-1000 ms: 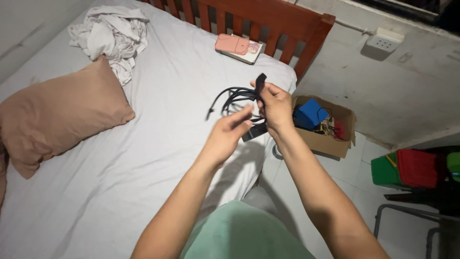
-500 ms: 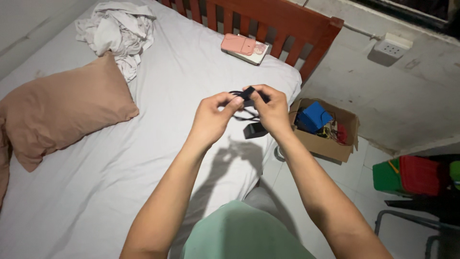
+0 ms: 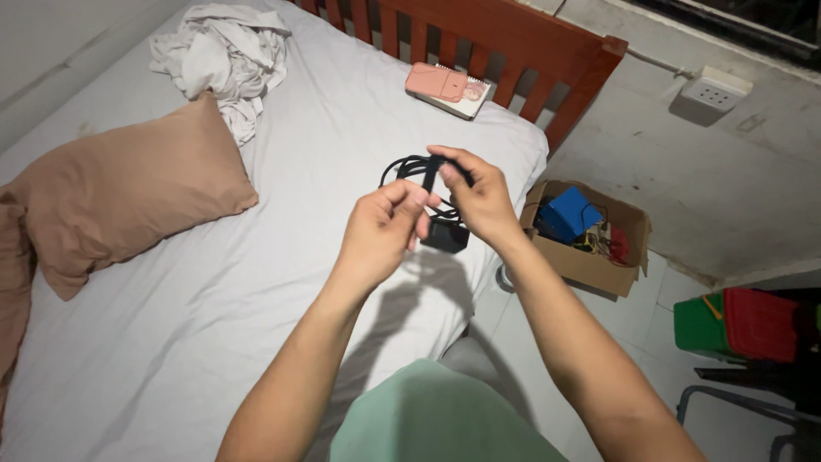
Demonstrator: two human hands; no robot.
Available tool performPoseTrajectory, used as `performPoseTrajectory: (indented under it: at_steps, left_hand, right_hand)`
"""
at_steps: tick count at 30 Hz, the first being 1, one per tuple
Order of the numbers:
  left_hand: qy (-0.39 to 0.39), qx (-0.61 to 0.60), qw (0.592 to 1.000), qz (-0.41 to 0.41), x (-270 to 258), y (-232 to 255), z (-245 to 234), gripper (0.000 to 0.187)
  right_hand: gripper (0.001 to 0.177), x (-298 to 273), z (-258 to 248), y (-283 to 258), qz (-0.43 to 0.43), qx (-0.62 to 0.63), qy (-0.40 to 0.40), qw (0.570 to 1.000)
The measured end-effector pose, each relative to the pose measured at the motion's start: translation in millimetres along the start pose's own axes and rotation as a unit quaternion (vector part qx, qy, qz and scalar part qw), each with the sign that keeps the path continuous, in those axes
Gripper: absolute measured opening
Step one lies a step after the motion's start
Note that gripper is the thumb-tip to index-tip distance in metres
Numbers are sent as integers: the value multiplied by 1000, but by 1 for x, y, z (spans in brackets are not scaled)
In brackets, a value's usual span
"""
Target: The person handles a small fan, coils its power cord, and wipes a blue notebook with a cloth. They then remove a multimeter and a small bag from a cardboard box, placing them on the floor.
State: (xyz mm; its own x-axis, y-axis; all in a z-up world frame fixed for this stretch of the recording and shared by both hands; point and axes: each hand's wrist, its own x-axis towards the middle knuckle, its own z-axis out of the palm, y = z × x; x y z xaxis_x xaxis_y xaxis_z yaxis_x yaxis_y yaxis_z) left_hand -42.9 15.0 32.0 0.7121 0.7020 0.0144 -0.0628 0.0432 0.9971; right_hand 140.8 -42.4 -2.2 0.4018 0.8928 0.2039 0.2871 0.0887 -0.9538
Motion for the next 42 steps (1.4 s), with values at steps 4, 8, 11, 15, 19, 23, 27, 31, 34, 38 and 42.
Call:
performPoseTrajectory:
  at_steps: [4,8,11,15,19,23,27,31,34,38,42]
  left_hand:
    - [13,58,997,40,-4,-15,14,24]
    - [109,286,938,164,-6,-19,22,17]
    - [156,368,908,124,-8,-7,28,12]
    - [189,415,870,186,-15,15,19,20]
    - [234,390,824,337,2,31,-10,35]
    - [12,351,935,-44,50,31,-26,60]
    - [-111,183,959,-187,67,11,-21,74]
    - [-185,68,959,-205,76,-21,-22,64]
    - [-213,22,957,-194,82,-41,-30,57]
    - [-244,-101,946,-189,85,-47,-41,41]
    - [-321,-96,936,-110,85,-47,-45,25]
  right_hand:
    - [24,10,3,-6,32,183,45,982]
    - [26,5,-5,-29,49,236,15,970]
    - [29,-1,1,-44,30,131,28,991]
    - [16,-7,0,-47,-94,29,25,995]
    - [39,-8,-13,-40,-171,-11,27,985]
    - [44,-5,-15,-26,-212,11,27,977]
    - [47,-7,-12,-11,-217,12,38,975]
    - [48,-17,-10,-3,-210,20,34,977]
    - [49,-20,-15,-2,-207,21,15,978]
    - [47,-20,-18,1,-204,37,-12,978]
    - [42,-24,-18,1,-206,31,-25,978]
